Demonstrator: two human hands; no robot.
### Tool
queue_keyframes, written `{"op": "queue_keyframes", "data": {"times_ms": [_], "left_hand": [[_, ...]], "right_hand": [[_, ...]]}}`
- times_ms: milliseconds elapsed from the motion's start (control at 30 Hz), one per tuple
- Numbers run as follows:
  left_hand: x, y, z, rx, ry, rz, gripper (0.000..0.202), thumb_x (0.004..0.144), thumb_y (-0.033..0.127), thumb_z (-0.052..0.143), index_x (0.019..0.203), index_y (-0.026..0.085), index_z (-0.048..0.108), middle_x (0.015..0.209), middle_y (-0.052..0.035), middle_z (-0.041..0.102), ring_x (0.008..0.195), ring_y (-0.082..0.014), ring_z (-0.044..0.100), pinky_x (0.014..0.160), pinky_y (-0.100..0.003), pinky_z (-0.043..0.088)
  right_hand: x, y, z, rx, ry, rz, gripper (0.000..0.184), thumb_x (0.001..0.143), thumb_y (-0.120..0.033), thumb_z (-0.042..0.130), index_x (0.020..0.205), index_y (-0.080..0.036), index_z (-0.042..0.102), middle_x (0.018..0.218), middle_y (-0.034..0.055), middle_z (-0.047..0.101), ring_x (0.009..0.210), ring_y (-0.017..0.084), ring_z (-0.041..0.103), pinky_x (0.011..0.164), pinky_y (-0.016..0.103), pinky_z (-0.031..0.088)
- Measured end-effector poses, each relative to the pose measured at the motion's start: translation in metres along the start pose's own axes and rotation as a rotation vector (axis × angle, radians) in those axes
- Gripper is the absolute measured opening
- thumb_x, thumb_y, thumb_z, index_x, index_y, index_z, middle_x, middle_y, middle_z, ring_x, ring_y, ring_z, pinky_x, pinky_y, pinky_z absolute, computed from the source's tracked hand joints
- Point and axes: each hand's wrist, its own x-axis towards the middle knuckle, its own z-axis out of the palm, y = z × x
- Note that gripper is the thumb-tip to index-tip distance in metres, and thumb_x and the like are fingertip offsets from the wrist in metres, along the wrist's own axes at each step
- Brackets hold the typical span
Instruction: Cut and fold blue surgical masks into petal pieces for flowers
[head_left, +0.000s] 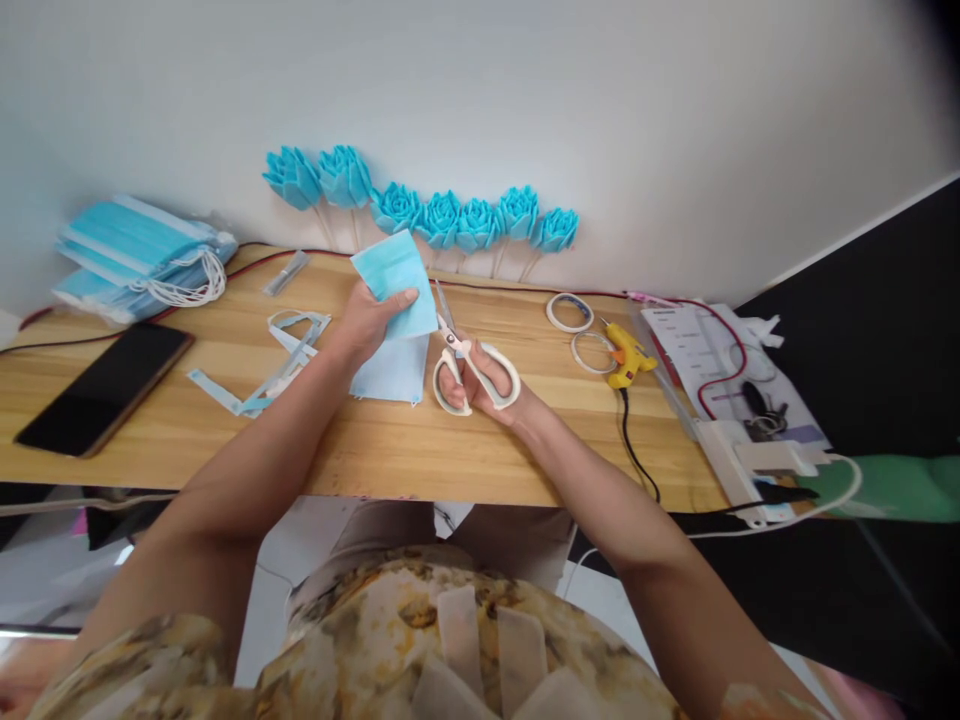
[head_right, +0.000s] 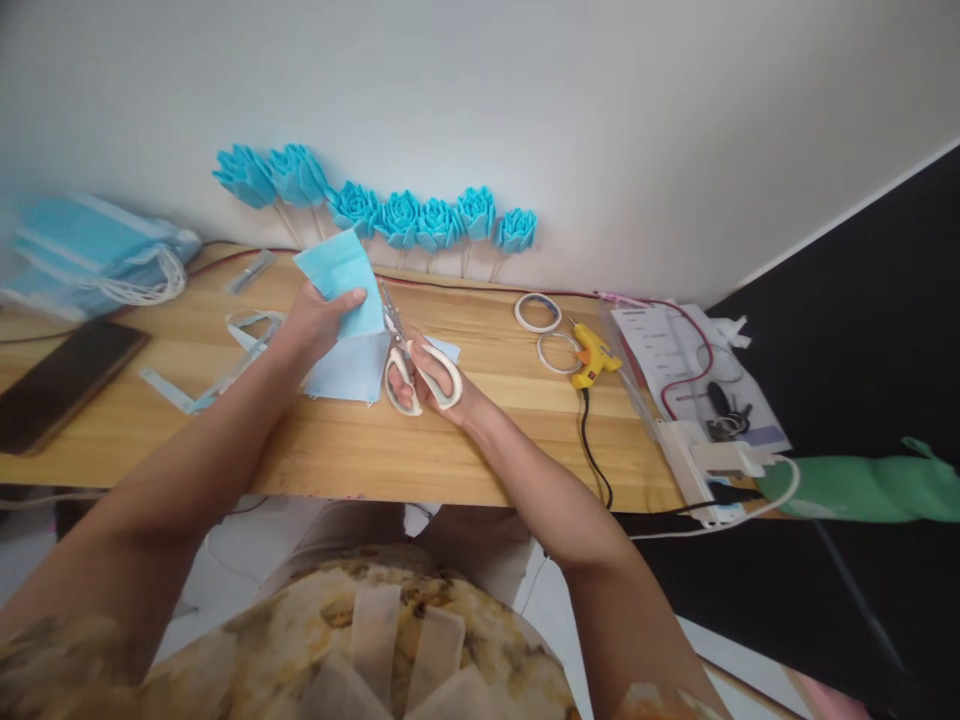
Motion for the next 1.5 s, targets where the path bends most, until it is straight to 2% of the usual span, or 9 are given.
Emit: {"op": "queue_keyframes", "data": {"times_ms": [167, 333, 600, 767, 900, 1033, 1100, 1267, 1500], "left_hand": [[-0.005, -0.002, 0.005, -0.016, -0.047, -0.025, 0.056, 0.048, 0.038, 0.100, 0.092, 0.018, 0.070, 0.089, -0.0022, 0.076, 0.078, -0.0173, 0.069, 0.077, -0.029, 0.059], [-0.012, -0.003, 0.011, 0.010, -0.128, -0.058, 0.057, 0.052, 0.040, 0.099, 0.094, 0.018, 0.068, 0.088, -0.0036, 0.076, 0.078, -0.0207, 0.072, 0.077, -0.033, 0.059], [-0.012, -0.002, 0.011, 0.002, -0.100, -0.027, 0.053, 0.053, 0.038, 0.099, 0.091, 0.020, 0.068, 0.085, -0.0013, 0.076, 0.073, -0.0185, 0.070, 0.073, -0.031, 0.060], [-0.011, -0.004, 0.009, -0.004, -0.097, -0.032, 0.057, 0.054, 0.037, 0.098, 0.100, 0.021, 0.068, 0.086, -0.0015, 0.075, 0.076, -0.0208, 0.071, 0.074, -0.034, 0.059], [-0.012, -0.005, 0.010, 0.017, -0.132, -0.044, 0.053, 0.056, 0.039, 0.098, 0.096, 0.020, 0.067, 0.086, -0.0028, 0.075, 0.077, -0.0217, 0.071, 0.076, -0.034, 0.058], [-0.015, -0.005, 0.012, 0.009, -0.157, -0.095, 0.055, 0.050, 0.034, 0.100, 0.089, 0.018, 0.066, 0.081, -0.0009, 0.074, 0.069, -0.0170, 0.067, 0.071, -0.031, 0.057], [-0.015, -0.006, 0.012, 0.006, -0.137, -0.095, 0.054, 0.051, 0.033, 0.100, 0.090, 0.018, 0.065, 0.081, 0.0000, 0.073, 0.068, -0.0156, 0.067, 0.070, -0.029, 0.057], [-0.009, -0.007, 0.008, -0.020, -0.083, -0.040, 0.053, 0.054, 0.035, 0.099, 0.092, 0.018, 0.067, 0.090, -0.0022, 0.075, 0.076, -0.0172, 0.069, 0.072, -0.029, 0.058], [-0.009, -0.008, 0.008, -0.011, -0.105, -0.030, 0.052, 0.056, 0.035, 0.098, 0.095, 0.018, 0.069, 0.094, -0.0036, 0.077, 0.081, -0.0199, 0.072, 0.074, -0.030, 0.059]], "right_hand": [[0.002, 0.003, -0.004, 0.017, 0.006, -0.022, 0.052, 0.089, -0.071, 0.059, 0.112, -0.026, 0.047, 0.064, -0.0065, 0.058, 0.047, 0.012, 0.048, 0.046, 0.026, 0.038], [0.001, 0.000, -0.001, 0.023, 0.053, -0.027, 0.051, 0.088, -0.070, 0.061, 0.107, -0.026, 0.047, 0.066, -0.0062, 0.058, 0.049, 0.011, 0.049, 0.045, 0.026, 0.038], [0.001, -0.001, 0.000, 0.029, 0.045, -0.033, 0.050, 0.088, -0.069, 0.062, 0.108, -0.025, 0.048, 0.065, -0.0060, 0.058, 0.048, 0.012, 0.048, 0.046, 0.026, 0.039], [0.001, -0.002, 0.001, 0.039, 0.062, -0.040, 0.052, 0.086, -0.070, 0.063, 0.106, -0.024, 0.050, 0.063, -0.0059, 0.057, 0.048, 0.012, 0.047, 0.046, 0.026, 0.039], [0.001, -0.002, 0.002, 0.050, 0.067, -0.033, 0.053, 0.085, -0.070, 0.065, 0.108, -0.024, 0.050, 0.064, -0.0059, 0.057, 0.049, 0.012, 0.047, 0.045, 0.026, 0.038], [0.000, -0.001, 0.001, 0.076, 0.066, -0.028, 0.052, 0.085, -0.070, 0.065, 0.103, -0.025, 0.048, 0.067, -0.0053, 0.057, 0.050, 0.012, 0.048, 0.046, 0.026, 0.038], [0.000, 0.000, 0.000, 0.081, 0.063, -0.025, 0.053, 0.085, -0.070, 0.065, 0.104, -0.024, 0.047, 0.067, -0.0052, 0.058, 0.050, 0.012, 0.048, 0.046, 0.026, 0.039], [0.001, 0.002, -0.003, 0.082, 0.025, -0.032, 0.054, 0.088, -0.070, 0.061, 0.115, -0.024, 0.048, 0.063, -0.0062, 0.056, 0.049, 0.012, 0.047, 0.046, 0.026, 0.038], [0.002, 0.002, -0.001, 0.080, 0.026, -0.031, 0.052, 0.087, -0.070, 0.063, 0.107, -0.024, 0.050, 0.064, -0.0056, 0.057, 0.050, 0.012, 0.048, 0.045, 0.025, 0.039]]}}
